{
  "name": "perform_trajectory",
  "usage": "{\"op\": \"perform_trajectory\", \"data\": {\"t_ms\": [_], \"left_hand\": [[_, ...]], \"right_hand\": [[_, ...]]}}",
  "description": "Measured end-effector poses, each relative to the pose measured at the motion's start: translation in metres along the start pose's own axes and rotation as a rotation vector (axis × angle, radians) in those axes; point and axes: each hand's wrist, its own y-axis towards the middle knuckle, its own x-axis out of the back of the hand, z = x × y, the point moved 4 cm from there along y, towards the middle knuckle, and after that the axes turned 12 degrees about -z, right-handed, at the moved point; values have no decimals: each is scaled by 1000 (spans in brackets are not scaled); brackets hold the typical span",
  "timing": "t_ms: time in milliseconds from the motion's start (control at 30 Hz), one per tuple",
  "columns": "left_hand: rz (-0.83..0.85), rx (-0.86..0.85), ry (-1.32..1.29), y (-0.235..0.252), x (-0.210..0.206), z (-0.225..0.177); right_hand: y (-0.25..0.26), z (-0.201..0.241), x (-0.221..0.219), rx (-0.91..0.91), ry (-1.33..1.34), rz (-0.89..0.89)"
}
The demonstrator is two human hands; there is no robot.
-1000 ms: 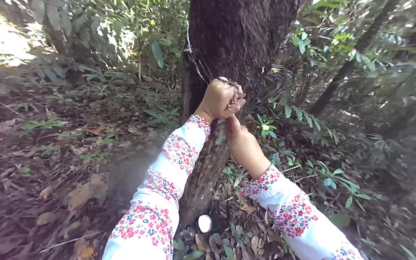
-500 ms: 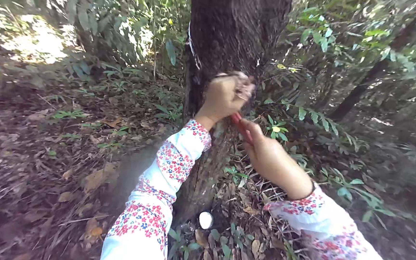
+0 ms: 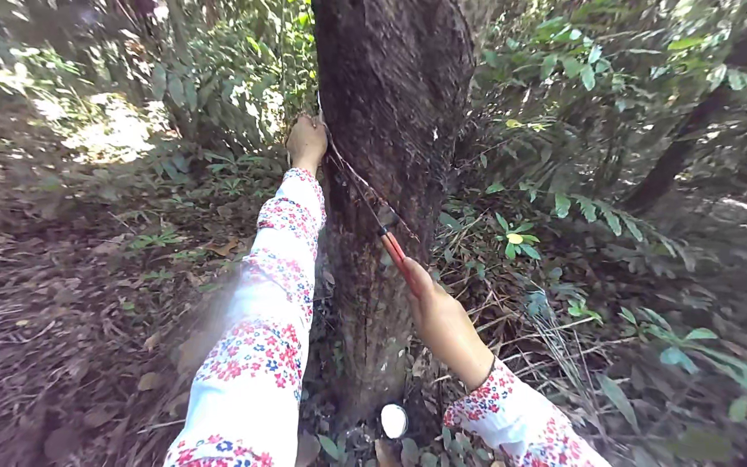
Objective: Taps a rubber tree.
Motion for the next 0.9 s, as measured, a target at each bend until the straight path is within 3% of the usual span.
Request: {"op": "perform_trajectory", "data": {"t_ms": [67, 233, 300, 400, 533, 633, 733, 900], "left_hand": [[-97, -114, 90, 11, -8, 9], [-64, -196, 177, -13, 7, 12], [-61, -175, 158, -32, 10, 38], [-17, -22, 252, -68, 11, 108], [68, 291, 414, -109, 20, 206], [99, 391, 445, -124, 32, 223], [90, 424, 560, -138, 41, 227], [353, 521, 758, -261, 24, 304]], "right_hand": [[5, -3, 0, 69, 2, -123], [21, -3, 16, 131, 45, -206], [17, -4, 25, 100, 32, -82], [-3, -14, 20, 89, -12, 132], [-31, -42, -11, 7, -155, 664], [-48, -75, -35, -34, -201, 846], [-44, -83, -12, -13, -100, 657], [-3, -46, 55, 206, 133, 14]]}}
